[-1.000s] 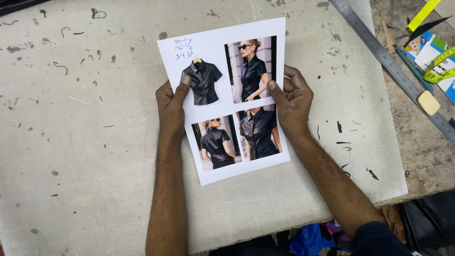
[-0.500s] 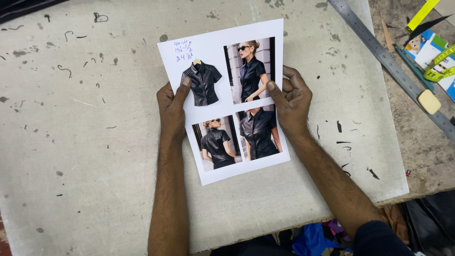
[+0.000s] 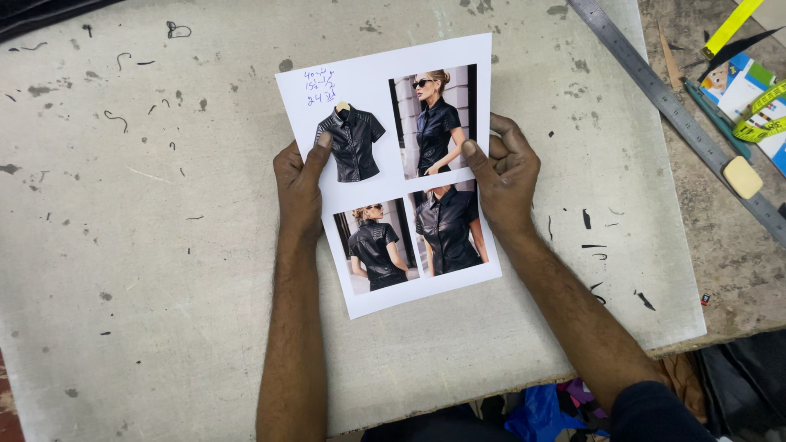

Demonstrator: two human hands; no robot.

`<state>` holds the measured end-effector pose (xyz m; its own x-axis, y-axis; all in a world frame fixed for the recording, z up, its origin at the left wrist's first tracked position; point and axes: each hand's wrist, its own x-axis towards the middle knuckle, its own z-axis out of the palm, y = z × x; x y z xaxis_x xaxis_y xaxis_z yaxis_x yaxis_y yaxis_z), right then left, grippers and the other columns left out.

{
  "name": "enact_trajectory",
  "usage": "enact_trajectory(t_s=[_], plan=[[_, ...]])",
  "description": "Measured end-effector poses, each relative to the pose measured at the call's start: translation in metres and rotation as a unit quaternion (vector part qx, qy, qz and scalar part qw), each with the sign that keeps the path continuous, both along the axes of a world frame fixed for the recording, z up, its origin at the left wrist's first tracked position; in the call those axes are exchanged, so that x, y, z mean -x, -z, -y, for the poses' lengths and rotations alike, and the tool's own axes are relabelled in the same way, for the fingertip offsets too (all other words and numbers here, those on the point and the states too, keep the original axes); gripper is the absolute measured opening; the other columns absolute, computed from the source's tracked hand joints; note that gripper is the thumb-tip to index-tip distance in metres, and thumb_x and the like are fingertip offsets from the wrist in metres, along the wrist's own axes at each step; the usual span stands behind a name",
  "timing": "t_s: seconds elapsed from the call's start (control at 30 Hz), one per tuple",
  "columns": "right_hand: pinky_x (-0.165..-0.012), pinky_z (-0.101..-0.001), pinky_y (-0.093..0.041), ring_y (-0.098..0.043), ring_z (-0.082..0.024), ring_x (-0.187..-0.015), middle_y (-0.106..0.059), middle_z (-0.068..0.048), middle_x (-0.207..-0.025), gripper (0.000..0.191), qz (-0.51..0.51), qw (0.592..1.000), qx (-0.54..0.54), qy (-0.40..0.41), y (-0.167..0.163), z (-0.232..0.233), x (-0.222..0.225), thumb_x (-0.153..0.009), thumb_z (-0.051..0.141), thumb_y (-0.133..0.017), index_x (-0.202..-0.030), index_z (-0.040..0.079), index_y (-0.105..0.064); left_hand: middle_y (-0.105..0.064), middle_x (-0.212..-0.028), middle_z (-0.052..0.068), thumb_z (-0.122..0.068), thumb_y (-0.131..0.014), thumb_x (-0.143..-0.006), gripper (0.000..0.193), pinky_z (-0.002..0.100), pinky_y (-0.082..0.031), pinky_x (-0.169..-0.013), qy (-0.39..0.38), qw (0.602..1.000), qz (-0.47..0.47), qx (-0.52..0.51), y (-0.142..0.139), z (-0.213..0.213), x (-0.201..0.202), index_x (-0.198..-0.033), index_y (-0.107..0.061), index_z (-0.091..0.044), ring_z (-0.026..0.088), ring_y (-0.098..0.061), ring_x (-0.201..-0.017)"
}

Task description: The person lays out a large piece of black fabric on a work table, places a printed reference sheet and a cardboard pattern on top, and uses a ruler and cutting tool to trace and cut the fabric into a garment shape.

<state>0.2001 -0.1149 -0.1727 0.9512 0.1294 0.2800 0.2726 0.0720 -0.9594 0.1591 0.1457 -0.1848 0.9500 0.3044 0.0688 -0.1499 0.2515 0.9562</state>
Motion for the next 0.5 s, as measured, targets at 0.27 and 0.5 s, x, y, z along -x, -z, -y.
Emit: enact_trajectory(t_s=[0.27,0.5], plan=[[-0.078,-0.0244,-0.062,-0.075,-0.012,-0.096,-0.077,-0.017,-0.105,0.032,-0.002,1.0,0.011,-0.001,-0.0005,0.0007,-0.0001,-0.107,0.006,-0.063,-0.134,-0.006,-0.053,-0.076,-0.086,0.013,-0.022,-0.062,-0.104,0.026,0.025,-0.057,-0.056,-0.003,1.0,-0.007,-0.004,0.0007,-0.0009,-0.0005,-0.104,-0.073,0.002,0.009,-0.07,-0.065],[-0.08,-0.0249,-0.062,-0.075,-0.013,-0.099,-0.077,-0.018,-0.107,0.032,0.001,1.0,0.0,-0.003,-0.0019,-0.0006,0.0003,-0.107,0.004,-0.063,-0.135,-0.006,-0.053,-0.077,-0.087,0.012,-0.022,-0.063,-0.104,0.026,0.026,-0.058,-0.058,-0.008,1.0,-0.01,0.003,0.0024,-0.0005,-0.0001,-0.103,-0.073,0.001,0.01,-0.071,-0.068]])
